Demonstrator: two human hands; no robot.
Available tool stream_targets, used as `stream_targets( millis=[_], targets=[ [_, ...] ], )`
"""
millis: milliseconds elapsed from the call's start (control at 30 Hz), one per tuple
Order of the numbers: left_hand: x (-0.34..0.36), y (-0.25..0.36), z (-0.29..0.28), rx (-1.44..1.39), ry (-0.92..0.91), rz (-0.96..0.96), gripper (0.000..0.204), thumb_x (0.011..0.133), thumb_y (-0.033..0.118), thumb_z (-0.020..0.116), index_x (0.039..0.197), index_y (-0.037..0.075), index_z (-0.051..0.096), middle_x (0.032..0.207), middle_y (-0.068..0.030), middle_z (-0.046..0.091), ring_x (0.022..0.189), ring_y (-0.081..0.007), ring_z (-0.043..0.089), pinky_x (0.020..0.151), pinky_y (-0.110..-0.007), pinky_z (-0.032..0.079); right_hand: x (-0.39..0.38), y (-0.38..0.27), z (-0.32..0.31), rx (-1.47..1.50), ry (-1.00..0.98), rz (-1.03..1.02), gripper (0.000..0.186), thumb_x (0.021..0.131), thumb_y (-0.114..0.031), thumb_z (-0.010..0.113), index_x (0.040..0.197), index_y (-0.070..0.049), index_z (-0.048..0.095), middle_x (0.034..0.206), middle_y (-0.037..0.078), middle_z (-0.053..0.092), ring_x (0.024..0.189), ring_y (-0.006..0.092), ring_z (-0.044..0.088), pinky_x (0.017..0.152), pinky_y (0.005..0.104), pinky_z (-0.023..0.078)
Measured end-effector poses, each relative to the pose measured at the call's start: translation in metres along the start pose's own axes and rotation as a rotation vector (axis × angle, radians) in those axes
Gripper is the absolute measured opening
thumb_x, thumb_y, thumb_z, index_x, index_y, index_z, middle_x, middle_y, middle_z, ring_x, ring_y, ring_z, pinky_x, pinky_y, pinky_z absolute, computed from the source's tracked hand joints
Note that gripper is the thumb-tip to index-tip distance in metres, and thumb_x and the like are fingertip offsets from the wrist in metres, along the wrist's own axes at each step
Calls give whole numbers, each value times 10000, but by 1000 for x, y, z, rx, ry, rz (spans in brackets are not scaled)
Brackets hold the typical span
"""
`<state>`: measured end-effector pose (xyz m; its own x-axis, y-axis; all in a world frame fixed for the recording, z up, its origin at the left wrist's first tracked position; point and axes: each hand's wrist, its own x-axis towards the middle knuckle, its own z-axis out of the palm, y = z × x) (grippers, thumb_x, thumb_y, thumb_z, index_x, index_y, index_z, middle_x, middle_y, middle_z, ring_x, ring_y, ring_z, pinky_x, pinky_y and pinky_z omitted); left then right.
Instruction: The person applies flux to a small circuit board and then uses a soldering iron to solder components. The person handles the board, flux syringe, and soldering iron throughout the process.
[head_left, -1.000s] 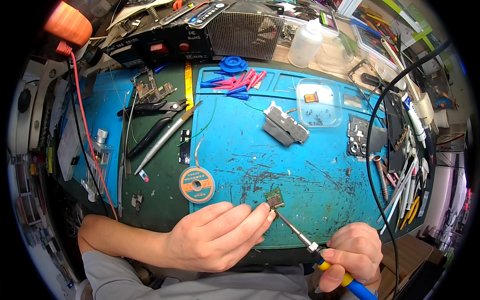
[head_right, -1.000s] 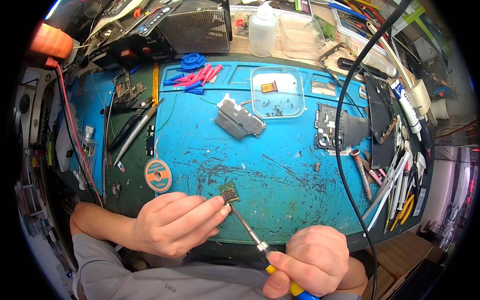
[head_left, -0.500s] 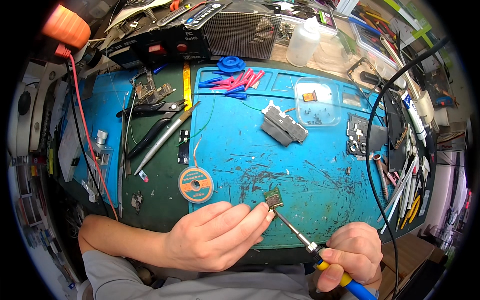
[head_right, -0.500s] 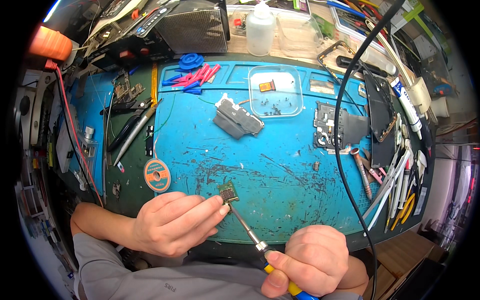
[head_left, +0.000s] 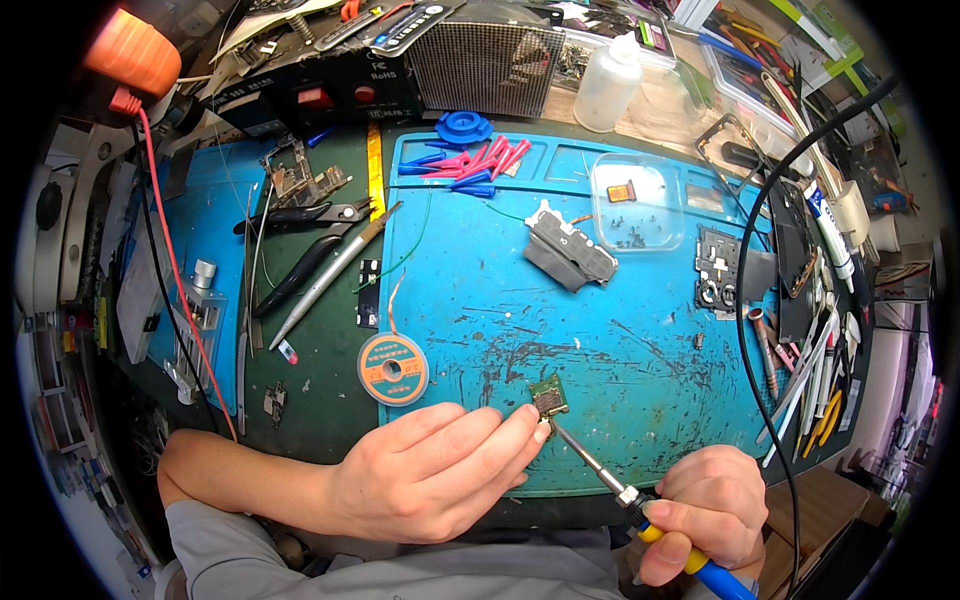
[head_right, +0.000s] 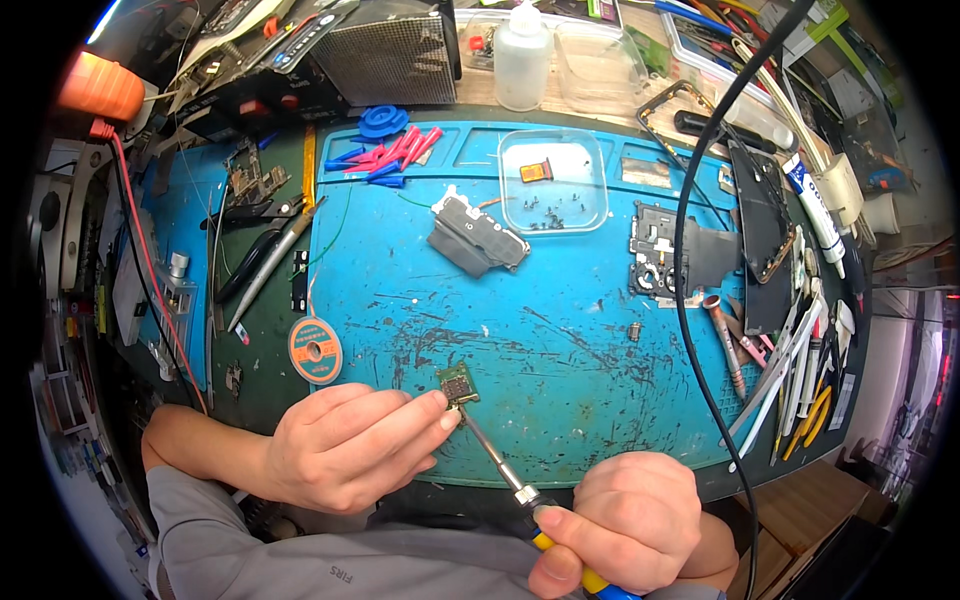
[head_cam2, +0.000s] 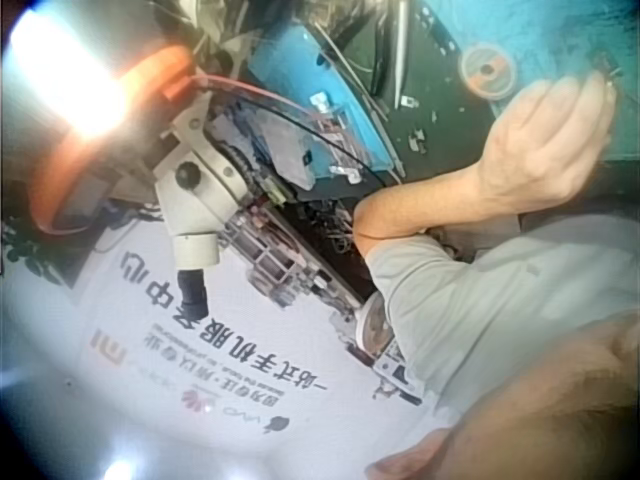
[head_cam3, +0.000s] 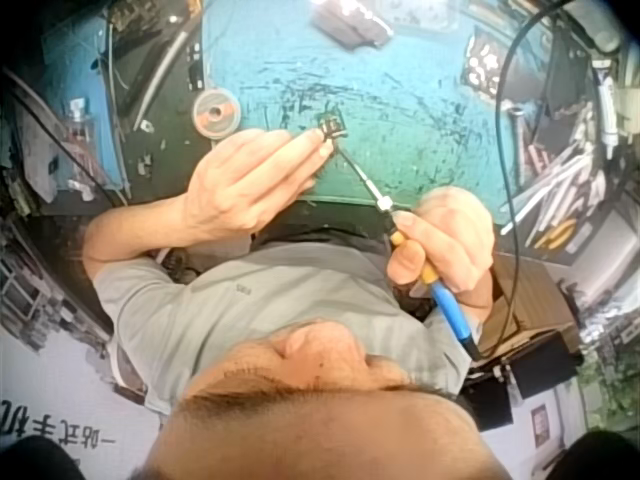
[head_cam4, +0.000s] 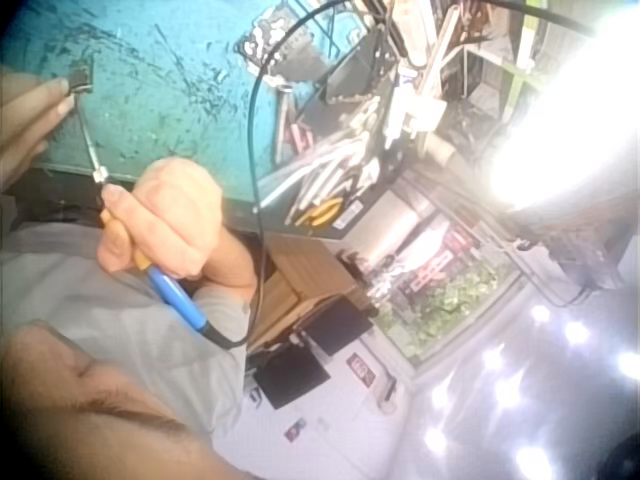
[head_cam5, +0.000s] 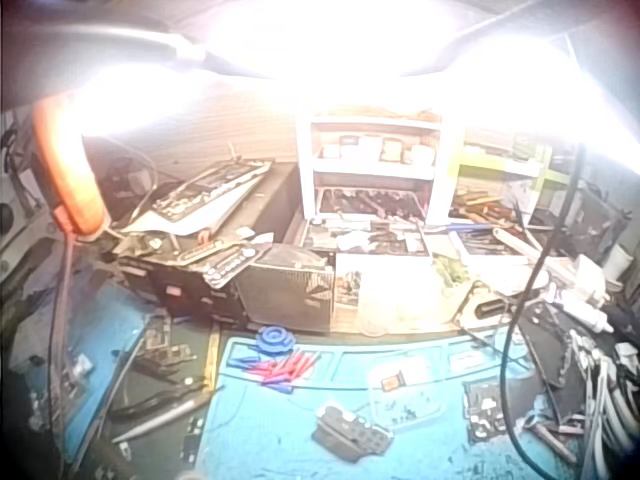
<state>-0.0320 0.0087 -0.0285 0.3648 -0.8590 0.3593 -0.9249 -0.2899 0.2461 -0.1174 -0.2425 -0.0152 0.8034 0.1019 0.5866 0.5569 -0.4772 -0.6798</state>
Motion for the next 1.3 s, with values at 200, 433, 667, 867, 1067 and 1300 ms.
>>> stream_targets(
  millis=[200, 433, 667, 867, 1067, 1300],
  targets=[
    [-1, 0, 0, 6, -5, -3, 334, 780, 126, 716, 1081, -16, 747, 1204, -109, 662, 925, -169, 622, 747, -290, 513, 5, -2, -9, -37, -177, 51, 152, 927, -245, 622, 885, -100, 604, 680, -19, 526, 515, 135, 564, 482, 289, 489],
    [0, 0, 0, 14, -6, 0, 329, 784, 127, 709, 1079, -13, 749, 1195, -104, 665, 921, -168, 622, 752, -290, 513, 4, -3, -7, -40, -148, 65, 138, 912, -228, 624, 861, -101, 606, 667, -20, 523, 511, 138, 564, 485, 290, 485],
    [-1, 0, 0, 27, -9, -4, 325, 786, 129, 709, 1078, -6, 751, 1194, -97, 667, 916, -161, 624, 756, -286, 515, 7, -11, -4, -91, -130, 137, 144, 912, -228, 627, 850, -100, 605, 664, -20, 530, 510, 140, 568, 483, 292, 484],
    [1, 0, -2, 24, -14, 7, 326, 787, 134, 711, 1080, -3, 752, 1202, -97, 665, 920, -159, 625, 759, -284, 514, 8, -13, -4, -97, -98, 120, 158, 917, -239, 627, 851, -97, 605, 664, -16, 533, 509, 140, 565, 479, 291, 482],
    [-1, 0, -1, 31, -19, 2, 328, 786, 138, 715, 1081, -2, 752, 1210, -99, 662, 922, -161, 624, 761, -285, 513, 20, -6, -8, 95, -126, 14, 146, 889, -46, 597, 917, 83, 660, 619, 72, 566, 487, 207, 568, 469, 337, 491],
    [0, 0, -1, 29, -20, 7, 328, 786, 136, 714, 1081, -2, 751, 1208, -99, 662, 926, -163, 624, 762, -286, 512, 7, -11, -6, -96, -146, 124, 167, 921, -246, 628, 858, -93, 607, 671, -13, 534, 508, 141, 562, 476, 291, 481]
  ],
)
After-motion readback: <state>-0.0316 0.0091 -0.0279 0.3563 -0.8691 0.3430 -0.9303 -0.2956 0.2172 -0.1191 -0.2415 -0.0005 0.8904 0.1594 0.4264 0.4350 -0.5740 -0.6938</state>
